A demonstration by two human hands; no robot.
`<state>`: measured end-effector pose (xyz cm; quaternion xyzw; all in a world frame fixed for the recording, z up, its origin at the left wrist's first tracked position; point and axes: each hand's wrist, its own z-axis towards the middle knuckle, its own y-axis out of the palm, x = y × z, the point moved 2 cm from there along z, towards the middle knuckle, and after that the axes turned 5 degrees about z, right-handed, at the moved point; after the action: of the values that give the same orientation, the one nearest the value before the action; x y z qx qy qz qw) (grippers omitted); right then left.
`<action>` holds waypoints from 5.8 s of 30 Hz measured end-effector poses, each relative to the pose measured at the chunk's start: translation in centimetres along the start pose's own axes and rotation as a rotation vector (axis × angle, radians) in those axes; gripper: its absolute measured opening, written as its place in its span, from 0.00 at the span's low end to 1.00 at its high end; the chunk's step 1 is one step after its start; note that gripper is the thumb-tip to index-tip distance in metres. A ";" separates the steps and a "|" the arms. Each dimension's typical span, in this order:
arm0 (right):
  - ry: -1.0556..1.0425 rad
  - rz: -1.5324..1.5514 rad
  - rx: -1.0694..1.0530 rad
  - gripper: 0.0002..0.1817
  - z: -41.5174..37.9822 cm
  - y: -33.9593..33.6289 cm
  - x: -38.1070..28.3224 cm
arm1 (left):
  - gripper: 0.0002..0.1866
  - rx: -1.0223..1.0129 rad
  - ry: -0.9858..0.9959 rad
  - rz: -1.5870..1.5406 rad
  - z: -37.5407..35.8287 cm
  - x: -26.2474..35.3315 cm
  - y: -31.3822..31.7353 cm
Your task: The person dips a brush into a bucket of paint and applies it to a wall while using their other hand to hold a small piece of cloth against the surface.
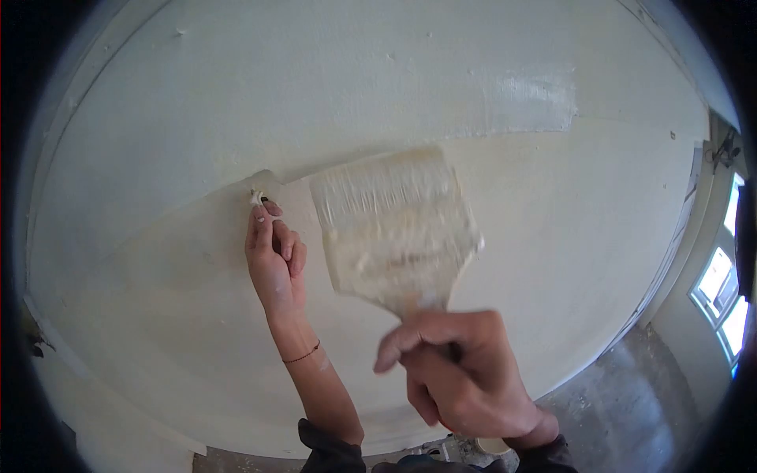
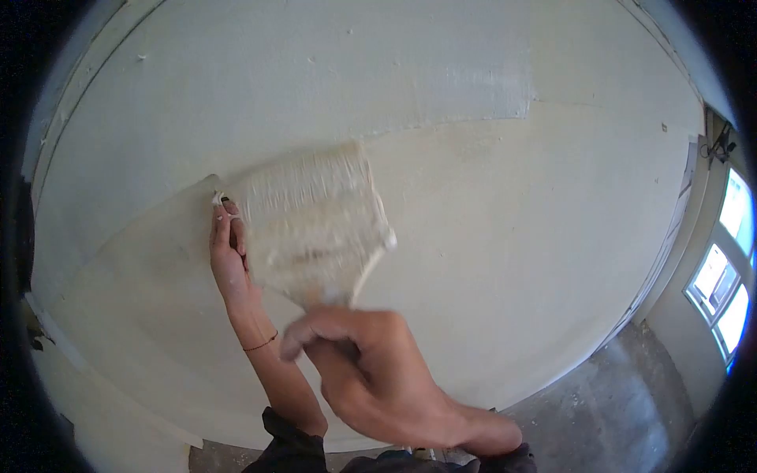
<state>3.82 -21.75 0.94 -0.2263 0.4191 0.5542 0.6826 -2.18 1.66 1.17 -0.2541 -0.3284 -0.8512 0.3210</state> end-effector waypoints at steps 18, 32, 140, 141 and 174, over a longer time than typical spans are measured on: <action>0.103 -0.032 0.133 0.12 -0.7 -3.5 -2.0 | 0.12 -0.021 0.026 -0.125 0.0 -0.6 -0.5; 0.188 -0.100 0.156 0.11 -1.6 -6.7 -2.7 | 0.13 -0.023 0.027 -0.117 0.0 -0.6 -0.1; -0.782 -1.332 0.135 0.14 3.0 2.8 -4.2 | 0.14 0.015 -0.015 -0.099 0.3 -1.1 1.2; -0.768 -1.337 0.142 0.14 4.1 2.8 -4.1 | 0.14 0.020 -0.033 -0.092 0.5 -1.5 1.0; -0.421 -1.080 0.300 0.14 -2.0 0.2 -3.5 | 0.16 0.038 -0.009 0.003 0.0 0.2 2.6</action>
<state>2.86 -25.21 2.77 -0.1938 0.1741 0.0967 0.9606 -0.44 0.07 2.38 -0.2521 -0.3457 -0.8432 0.3255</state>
